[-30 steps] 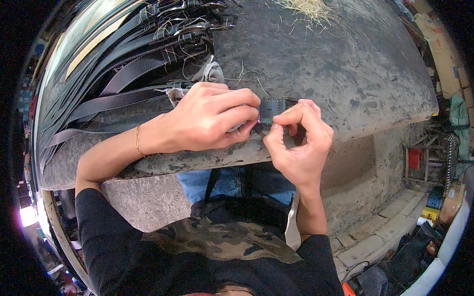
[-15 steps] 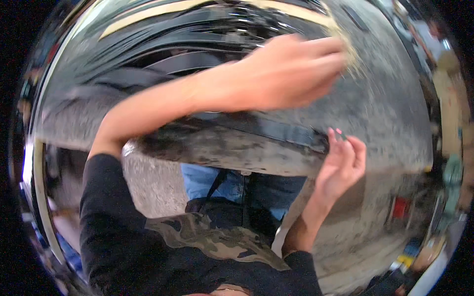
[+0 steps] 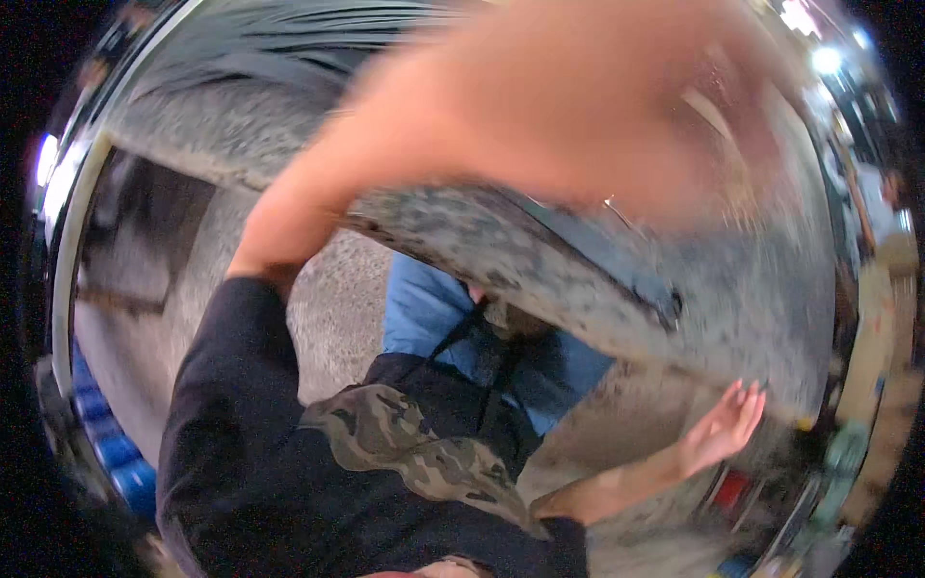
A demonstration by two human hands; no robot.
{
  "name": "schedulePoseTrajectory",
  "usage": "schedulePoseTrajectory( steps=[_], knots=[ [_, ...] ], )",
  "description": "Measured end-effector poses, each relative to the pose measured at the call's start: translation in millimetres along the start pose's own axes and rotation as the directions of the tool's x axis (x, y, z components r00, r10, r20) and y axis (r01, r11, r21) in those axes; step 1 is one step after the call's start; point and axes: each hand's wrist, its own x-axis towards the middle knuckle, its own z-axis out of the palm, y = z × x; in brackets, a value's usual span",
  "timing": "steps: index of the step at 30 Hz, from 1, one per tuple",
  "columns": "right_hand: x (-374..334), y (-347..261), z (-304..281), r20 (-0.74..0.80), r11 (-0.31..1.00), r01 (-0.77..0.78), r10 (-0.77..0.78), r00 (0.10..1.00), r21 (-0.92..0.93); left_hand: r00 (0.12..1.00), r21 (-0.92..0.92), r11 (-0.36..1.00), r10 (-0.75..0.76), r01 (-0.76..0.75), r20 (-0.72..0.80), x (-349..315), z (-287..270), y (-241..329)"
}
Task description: The person attaches buckles and leather loops to leather straps by hand, wipes a belt with a cloth, and lays several belts out on a cardboard sheet on the workbench.
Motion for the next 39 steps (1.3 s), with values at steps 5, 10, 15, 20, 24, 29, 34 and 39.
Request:
schedulePoseTrajectory(
  steps=[5,10,15,20,24,29,34,39],
  knots=[
    [22,-12,-19,-0.005,0.929,0.170,-0.182,0.983,-0.328,0.538,-0.005,0.653,-0.628,0.757,-0.562,-112,-30,8],
    [24,-11,-28,0.080,0.739,0.272,-0.285,0.955,-0.616,0.748,0.665,0.377,-0.492,0.645,-0.446,-195,35,50],
    [22,-7,-36,0.175,0.727,0.392,-0.359,0.917,-0.563,0.596,0.096,0.650,-0.615,0.754,-0.516,-176,63,80],
    [3,-7,-21,0.236,0.706,0.428,-0.358,0.903,-0.565,0.777,-0.147,0.804,-0.594,0.576,-0.206,-74,171,106],
    [21,1,-44,0.107,0.778,0.395,-0.396,0.912,-0.489,0.909,-0.538,0.749,-0.409,0.387,0.084,-41,233,115],
    [45,2,-49,0.078,0.655,0.503,-0.564,0.822,-0.565,0.873,-0.371,0.798,-0.480,0.475,0.087,-10,217,94],
    [48,-1,-60,0.365,0.497,0.452,-0.267,0.892,-0.741,0.923,0.003,0.970,-0.231,0.242,0.308,-40,231,109],
    [66,2,-78,0.067,0.986,0.026,-0.037,0.997,0.164,0.907,0.024,0.967,-0.248,0.255,0.339,-43,225,108]
  ],
)
